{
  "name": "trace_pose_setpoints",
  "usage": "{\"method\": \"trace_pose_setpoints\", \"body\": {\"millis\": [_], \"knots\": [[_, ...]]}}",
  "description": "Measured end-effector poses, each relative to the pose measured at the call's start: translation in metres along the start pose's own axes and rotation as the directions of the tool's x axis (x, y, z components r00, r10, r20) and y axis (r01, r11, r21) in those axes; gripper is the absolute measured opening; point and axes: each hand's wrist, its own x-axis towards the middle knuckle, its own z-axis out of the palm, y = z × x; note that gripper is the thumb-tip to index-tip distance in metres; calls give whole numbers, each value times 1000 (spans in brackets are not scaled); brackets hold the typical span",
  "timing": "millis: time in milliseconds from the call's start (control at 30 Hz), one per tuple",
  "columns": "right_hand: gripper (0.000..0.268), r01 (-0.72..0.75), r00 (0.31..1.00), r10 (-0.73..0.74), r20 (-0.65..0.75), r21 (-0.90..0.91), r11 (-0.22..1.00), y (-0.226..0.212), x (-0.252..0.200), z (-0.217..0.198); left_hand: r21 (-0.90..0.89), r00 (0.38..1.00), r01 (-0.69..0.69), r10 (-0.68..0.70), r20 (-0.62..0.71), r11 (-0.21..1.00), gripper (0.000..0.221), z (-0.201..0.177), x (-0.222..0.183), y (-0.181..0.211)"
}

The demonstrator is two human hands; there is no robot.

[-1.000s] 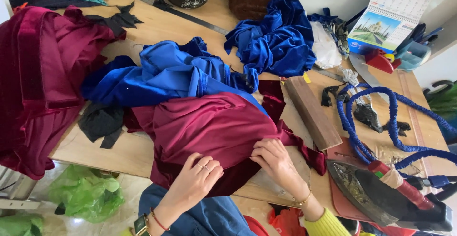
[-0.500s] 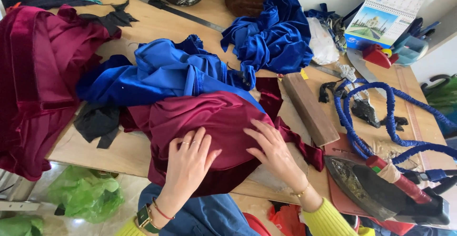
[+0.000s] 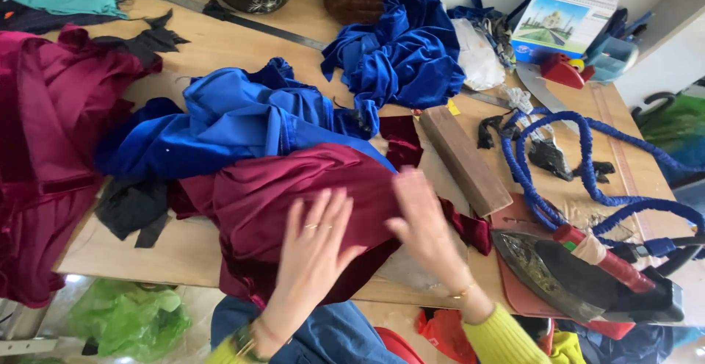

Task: The person is ironing and arranging maroon and blue velvet fabric pieces on a workbench.

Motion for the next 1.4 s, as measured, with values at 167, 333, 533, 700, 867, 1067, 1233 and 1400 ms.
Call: {"method": "trace_pose_setpoints", "body": {"millis": [167,333,533,700,867,1067,1233,1400], "knots": [[77,178,976,-177,127,0,984,-10,1,8,-99,993,-75,83,80,992,83,14,8,-2],[73,-175,956,162,245,36,984,18,-28,-11,21,996,-9,7,86,1000,86,1,-8,-7],[54,-339,934,262,-244,-364,868,37,-85,-113,59,997,31,-35,75,998,92,6,-16,5],[87,-496,840,507,-192,-649,577,116,-139,-164,-39,994,-7,11,108,999,94,29,10,45],[55,-587,604,797,5,-673,449,155,-141,-186,-87,994,-47,54,90,995,89,44,24,83],[46,-456,659,742,123,-719,524,171,-151,-194,-129,998,-21,28,52,991,81,22,-4,55],[47,-604,455,855,250,-618,503,99,-117,-198,62,954,299,-297,-42,952,74,-8,-49,17],[67,-606,686,696,212,-363,708,34,-62,-177,58,925,380,-379,-43,923,69,-15,-68,22]]}}
